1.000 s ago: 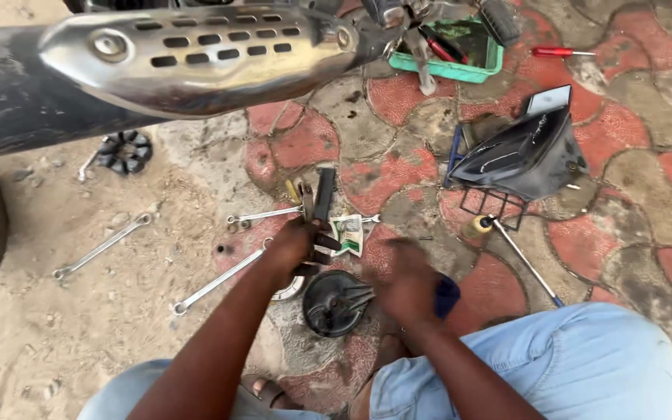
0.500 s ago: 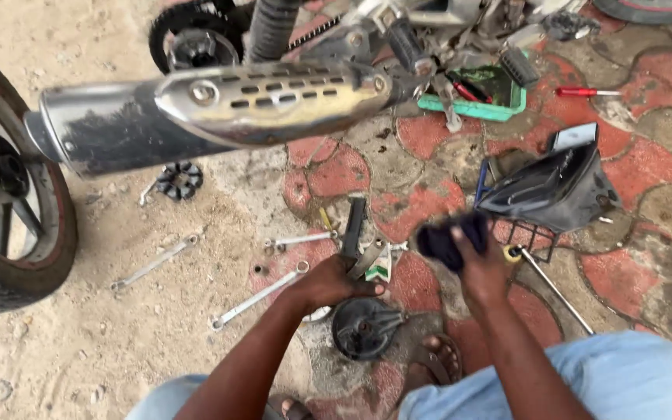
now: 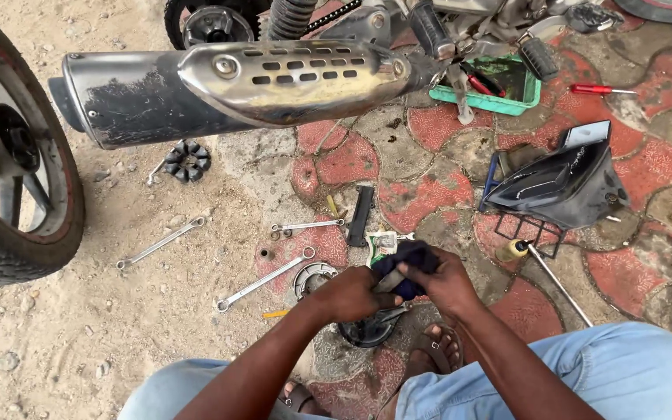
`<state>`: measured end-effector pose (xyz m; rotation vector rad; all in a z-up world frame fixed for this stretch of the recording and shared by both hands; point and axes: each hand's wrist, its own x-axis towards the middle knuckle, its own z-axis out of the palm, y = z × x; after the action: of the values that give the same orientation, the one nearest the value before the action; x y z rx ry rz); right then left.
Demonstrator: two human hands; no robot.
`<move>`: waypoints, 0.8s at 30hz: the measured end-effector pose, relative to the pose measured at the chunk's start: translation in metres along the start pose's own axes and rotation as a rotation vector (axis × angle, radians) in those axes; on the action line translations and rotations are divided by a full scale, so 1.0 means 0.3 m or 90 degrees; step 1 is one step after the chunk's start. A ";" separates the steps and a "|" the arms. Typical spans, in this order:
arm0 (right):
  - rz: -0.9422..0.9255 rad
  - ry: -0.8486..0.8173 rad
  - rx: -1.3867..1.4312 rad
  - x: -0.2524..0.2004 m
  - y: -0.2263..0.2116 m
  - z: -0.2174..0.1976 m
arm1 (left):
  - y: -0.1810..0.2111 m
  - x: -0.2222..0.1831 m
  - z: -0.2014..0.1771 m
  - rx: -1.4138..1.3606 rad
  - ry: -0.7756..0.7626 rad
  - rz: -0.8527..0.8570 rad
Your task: Cleaning and assembling motorcycle brake components.
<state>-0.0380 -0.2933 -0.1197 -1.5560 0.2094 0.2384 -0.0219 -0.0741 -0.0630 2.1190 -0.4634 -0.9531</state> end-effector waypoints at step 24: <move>-0.001 -0.096 -0.095 0.057 -0.078 0.015 | -0.012 -0.033 -0.055 0.155 0.120 0.027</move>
<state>-0.0152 -0.2885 -0.1020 -1.6770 0.0735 0.3747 -0.0160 -0.0580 -0.0538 2.3811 -0.5489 -0.6926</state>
